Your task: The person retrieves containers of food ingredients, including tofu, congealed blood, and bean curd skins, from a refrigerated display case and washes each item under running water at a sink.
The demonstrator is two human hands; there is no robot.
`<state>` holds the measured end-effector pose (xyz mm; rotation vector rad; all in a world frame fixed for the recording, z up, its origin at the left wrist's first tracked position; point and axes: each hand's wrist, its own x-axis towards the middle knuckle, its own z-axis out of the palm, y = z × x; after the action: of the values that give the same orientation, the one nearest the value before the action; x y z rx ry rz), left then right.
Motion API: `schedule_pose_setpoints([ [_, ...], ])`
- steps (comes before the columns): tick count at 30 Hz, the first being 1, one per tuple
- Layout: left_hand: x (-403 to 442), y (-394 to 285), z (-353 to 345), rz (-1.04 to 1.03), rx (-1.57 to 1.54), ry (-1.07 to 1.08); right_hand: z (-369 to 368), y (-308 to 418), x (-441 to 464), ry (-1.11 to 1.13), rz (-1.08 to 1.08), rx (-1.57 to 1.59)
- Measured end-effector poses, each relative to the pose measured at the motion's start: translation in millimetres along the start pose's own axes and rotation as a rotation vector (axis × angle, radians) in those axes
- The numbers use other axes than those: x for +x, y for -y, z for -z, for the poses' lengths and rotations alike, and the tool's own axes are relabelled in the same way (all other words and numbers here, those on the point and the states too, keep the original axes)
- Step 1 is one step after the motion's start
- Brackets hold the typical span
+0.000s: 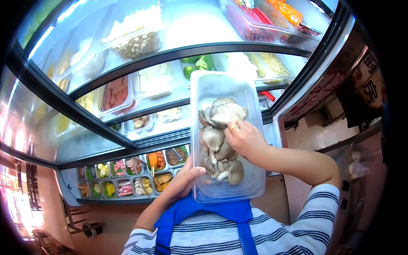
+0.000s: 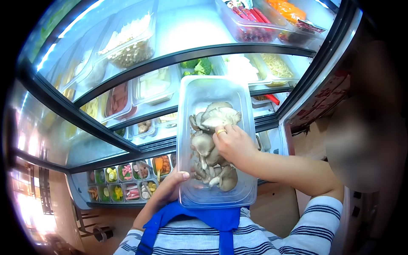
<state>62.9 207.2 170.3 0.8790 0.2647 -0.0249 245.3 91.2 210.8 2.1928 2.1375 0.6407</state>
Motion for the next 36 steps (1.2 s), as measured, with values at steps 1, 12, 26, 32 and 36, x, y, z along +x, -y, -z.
schedule_pose_setpoints([
  [1,0.8,1.4,1.0,-0.012,-0.004,-0.005,-5.5,-2.5,2.4,0.031,-0.038,0.002],
  [12,-8.6,-3.2,1.9,-0.041,-0.002,-0.018,74.4,-27.8,6.4,-0.106,-0.168,0.343],
  [26,26.6,-126.9,-71.5,-0.327,-0.041,0.090,160.2,-2.0,-20.5,-0.285,-0.056,0.264],
  [32,82.3,-166.6,-57.6,-0.436,0.001,0.070,84.6,-47.1,44.0,-0.619,-0.115,-0.039],
  [36,99.3,-180.5,-43.4,-0.404,-0.150,0.035,82.8,-77.5,92.3,-0.719,-0.150,-0.053],
])
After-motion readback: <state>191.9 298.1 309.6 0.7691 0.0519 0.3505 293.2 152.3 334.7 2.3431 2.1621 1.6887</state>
